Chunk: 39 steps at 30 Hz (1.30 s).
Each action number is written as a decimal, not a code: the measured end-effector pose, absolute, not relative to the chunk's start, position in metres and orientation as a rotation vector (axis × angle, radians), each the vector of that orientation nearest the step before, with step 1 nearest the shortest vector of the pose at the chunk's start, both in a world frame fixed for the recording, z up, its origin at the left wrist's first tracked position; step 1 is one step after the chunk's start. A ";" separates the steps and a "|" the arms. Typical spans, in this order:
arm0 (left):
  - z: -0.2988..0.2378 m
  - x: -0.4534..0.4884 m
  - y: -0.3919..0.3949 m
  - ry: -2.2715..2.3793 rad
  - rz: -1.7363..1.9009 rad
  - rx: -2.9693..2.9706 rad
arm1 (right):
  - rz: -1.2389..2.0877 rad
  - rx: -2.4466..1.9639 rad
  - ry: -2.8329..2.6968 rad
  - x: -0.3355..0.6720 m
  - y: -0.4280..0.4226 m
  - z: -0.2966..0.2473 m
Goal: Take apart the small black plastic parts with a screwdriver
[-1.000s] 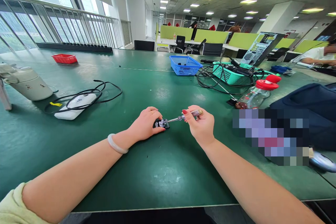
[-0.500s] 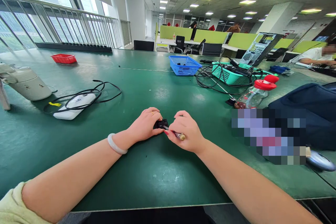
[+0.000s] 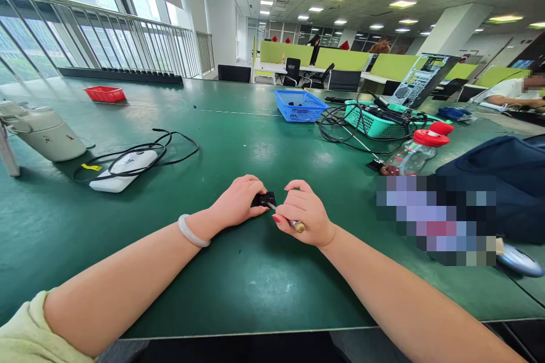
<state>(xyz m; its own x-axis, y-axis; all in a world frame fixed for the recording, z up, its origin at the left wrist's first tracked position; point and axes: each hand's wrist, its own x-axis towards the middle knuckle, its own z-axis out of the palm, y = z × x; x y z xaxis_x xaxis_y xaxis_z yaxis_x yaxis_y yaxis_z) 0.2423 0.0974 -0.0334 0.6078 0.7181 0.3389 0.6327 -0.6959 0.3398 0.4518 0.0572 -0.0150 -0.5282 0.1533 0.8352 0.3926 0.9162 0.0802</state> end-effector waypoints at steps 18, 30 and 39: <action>-0.034 0.241 0.099 1.105 0.654 2.571 | 0.148 -0.818 -1.650 0.463 0.066 -0.015; -0.035 0.240 0.099 1.075 0.683 2.616 | 0.236 -0.844 -1.634 0.464 0.067 -0.016; -0.036 0.240 0.099 1.066 0.701 2.614 | 0.147 -0.793 -1.714 0.462 0.067 -0.016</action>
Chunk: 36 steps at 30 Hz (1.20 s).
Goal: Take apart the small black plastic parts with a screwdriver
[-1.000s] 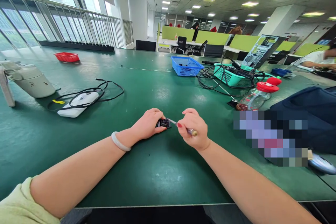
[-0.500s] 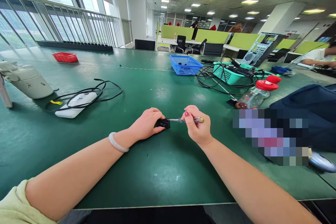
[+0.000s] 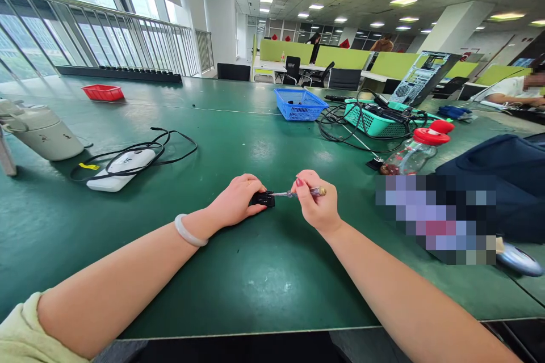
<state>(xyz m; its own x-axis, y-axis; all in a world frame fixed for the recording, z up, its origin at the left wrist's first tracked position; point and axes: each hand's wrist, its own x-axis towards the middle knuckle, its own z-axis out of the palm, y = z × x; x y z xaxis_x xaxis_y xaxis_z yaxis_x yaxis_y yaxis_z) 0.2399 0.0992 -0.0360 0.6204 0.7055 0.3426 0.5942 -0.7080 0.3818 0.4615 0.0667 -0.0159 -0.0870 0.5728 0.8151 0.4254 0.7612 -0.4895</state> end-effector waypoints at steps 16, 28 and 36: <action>-0.034 0.240 0.097 1.021 0.691 2.659 | 0.725 -1.033 -1.310 0.463 0.081 -0.015; -0.029 0.243 0.093 1.005 0.642 2.708 | 1.044 -1.047 -1.050 0.459 0.099 -0.031; -0.031 0.241 0.095 1.012 0.672 2.636 | 1.243 -1.155 -0.824 0.459 0.098 -0.026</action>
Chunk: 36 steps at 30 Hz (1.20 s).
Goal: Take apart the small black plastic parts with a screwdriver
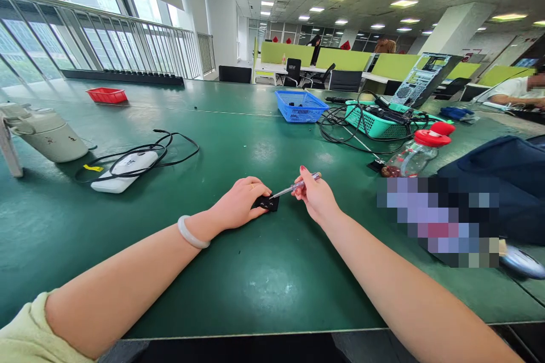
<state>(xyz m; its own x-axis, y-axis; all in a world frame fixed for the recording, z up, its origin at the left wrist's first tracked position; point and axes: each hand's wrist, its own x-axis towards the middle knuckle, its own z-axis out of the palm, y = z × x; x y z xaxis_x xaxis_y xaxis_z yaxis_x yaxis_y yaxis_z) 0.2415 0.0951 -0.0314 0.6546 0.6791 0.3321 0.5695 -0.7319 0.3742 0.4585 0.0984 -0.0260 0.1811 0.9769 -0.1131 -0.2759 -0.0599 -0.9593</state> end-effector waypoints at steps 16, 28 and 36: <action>-0.029 0.241 0.096 1.113 0.599 2.493 | 1.361 -1.145 -0.607 0.458 0.101 -0.029; -0.031 0.240 0.099 1.172 0.636 2.397 | 1.197 -1.115 -0.722 0.467 0.108 -0.038; -0.028 0.237 0.101 1.136 0.665 2.364 | 0.931 -1.112 -1.090 0.457 0.091 -0.027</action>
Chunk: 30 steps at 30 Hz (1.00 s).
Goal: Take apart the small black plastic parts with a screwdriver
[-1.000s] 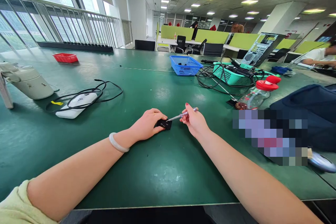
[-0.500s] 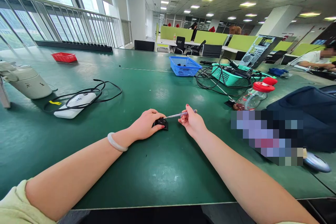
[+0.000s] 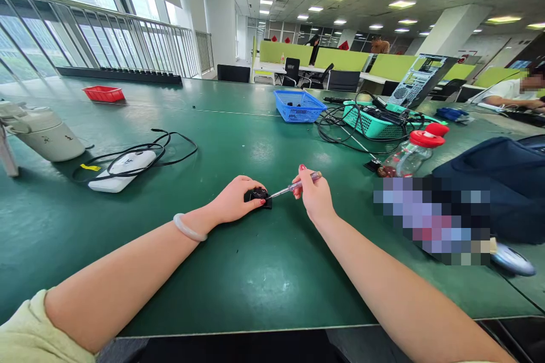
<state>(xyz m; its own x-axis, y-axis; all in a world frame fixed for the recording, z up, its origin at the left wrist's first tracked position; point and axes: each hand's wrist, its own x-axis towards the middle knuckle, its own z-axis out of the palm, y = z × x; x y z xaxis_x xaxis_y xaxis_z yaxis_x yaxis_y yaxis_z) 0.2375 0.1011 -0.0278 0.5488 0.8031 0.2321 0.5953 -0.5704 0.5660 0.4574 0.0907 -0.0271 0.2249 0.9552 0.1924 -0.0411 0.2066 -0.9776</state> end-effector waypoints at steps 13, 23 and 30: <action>-0.059 0.223 0.130 1.702 0.789 2.350 | 0.849 -1.121 -1.224 0.453 0.080 -0.017; -0.031 0.236 0.100 1.234 0.731 2.541 | 0.786 -1.061 -1.333 0.457 0.076 -0.016; -0.029 0.235 0.094 1.146 0.519 2.586 | 0.708 -1.066 -1.404 0.457 0.070 -0.012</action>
<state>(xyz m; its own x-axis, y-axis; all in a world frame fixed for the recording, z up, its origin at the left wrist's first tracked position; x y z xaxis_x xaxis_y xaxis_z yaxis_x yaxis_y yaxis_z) 0.2353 0.0942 -0.0288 0.6241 0.7514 0.2142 0.6568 -0.6530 0.3771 0.4573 0.0699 -0.0118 0.0935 0.9012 0.4232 0.1961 0.4001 -0.8953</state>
